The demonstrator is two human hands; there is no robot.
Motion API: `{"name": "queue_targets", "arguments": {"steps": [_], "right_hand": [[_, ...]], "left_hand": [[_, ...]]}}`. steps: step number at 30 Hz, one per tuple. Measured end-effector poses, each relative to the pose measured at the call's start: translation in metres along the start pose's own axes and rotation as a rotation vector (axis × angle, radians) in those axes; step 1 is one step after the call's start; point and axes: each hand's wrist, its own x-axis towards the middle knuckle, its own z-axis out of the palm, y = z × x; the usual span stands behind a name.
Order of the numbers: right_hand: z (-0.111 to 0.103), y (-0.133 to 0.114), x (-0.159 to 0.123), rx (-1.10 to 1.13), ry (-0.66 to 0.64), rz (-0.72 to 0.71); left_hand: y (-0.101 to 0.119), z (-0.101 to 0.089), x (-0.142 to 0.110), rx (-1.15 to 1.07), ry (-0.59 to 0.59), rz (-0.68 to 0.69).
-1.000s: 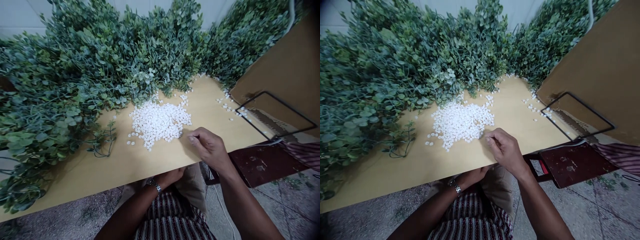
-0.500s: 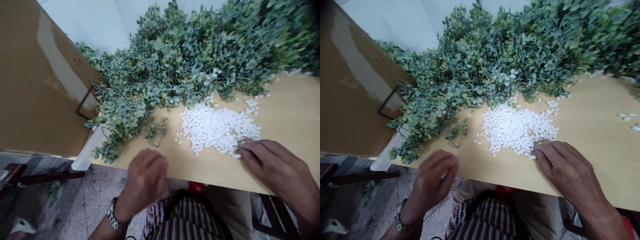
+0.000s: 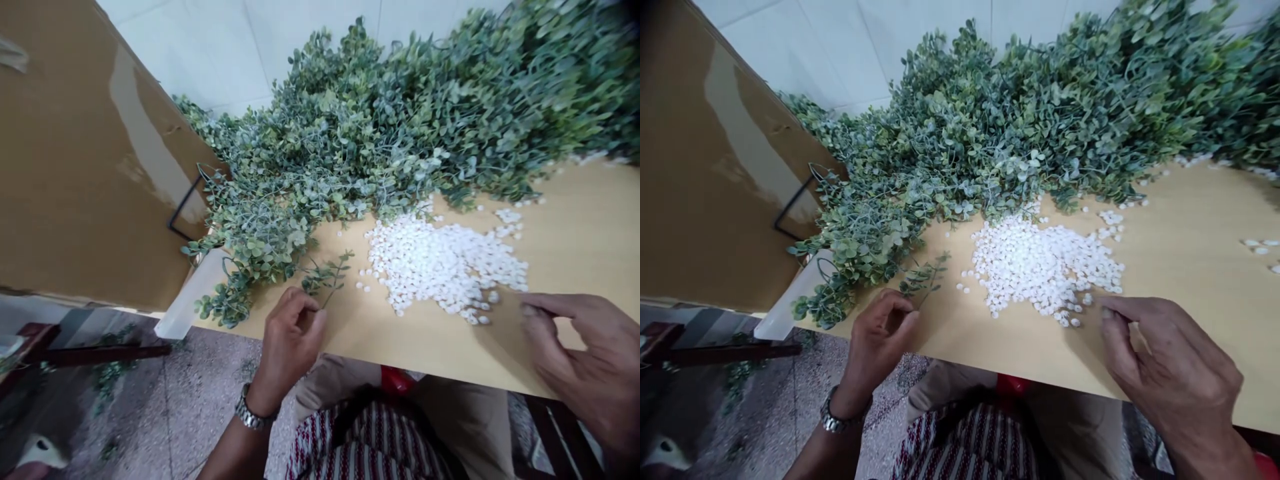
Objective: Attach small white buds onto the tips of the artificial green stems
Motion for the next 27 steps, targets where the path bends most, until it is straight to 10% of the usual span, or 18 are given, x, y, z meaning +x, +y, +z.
{"name": "queue_targets", "arguments": {"steps": [6, 12, 17, 20, 23, 27], "right_hand": [[0.006, -0.065, 0.012, 0.427, -0.138, -0.168], [0.038, -0.127, 0.023, 0.981, -0.723, 0.338], [0.046, -0.131, 0.018, 1.165, -0.567, 0.632], [0.045, -0.121, 0.008, 0.985, -0.493, 0.753], [0.045, -0.109, -0.003, 0.831, -0.502, 0.795], [0.05, -0.096, -0.016, 0.715, -0.439, 0.712]], "left_hand": [[0.003, 0.001, -0.006, -0.268, 0.038, 0.012], [0.017, 0.022, -0.017, -0.208, 0.047, 0.271], [0.026, 0.022, -0.022, -0.065, -0.019, 0.466], [0.005, 0.006, -0.033, 0.08, 0.226, 0.541], [-0.033, -0.014, -0.042, 0.42, 0.554, 0.362], [-0.074, -0.028, -0.037, 0.379, 0.462, 0.037]]}}
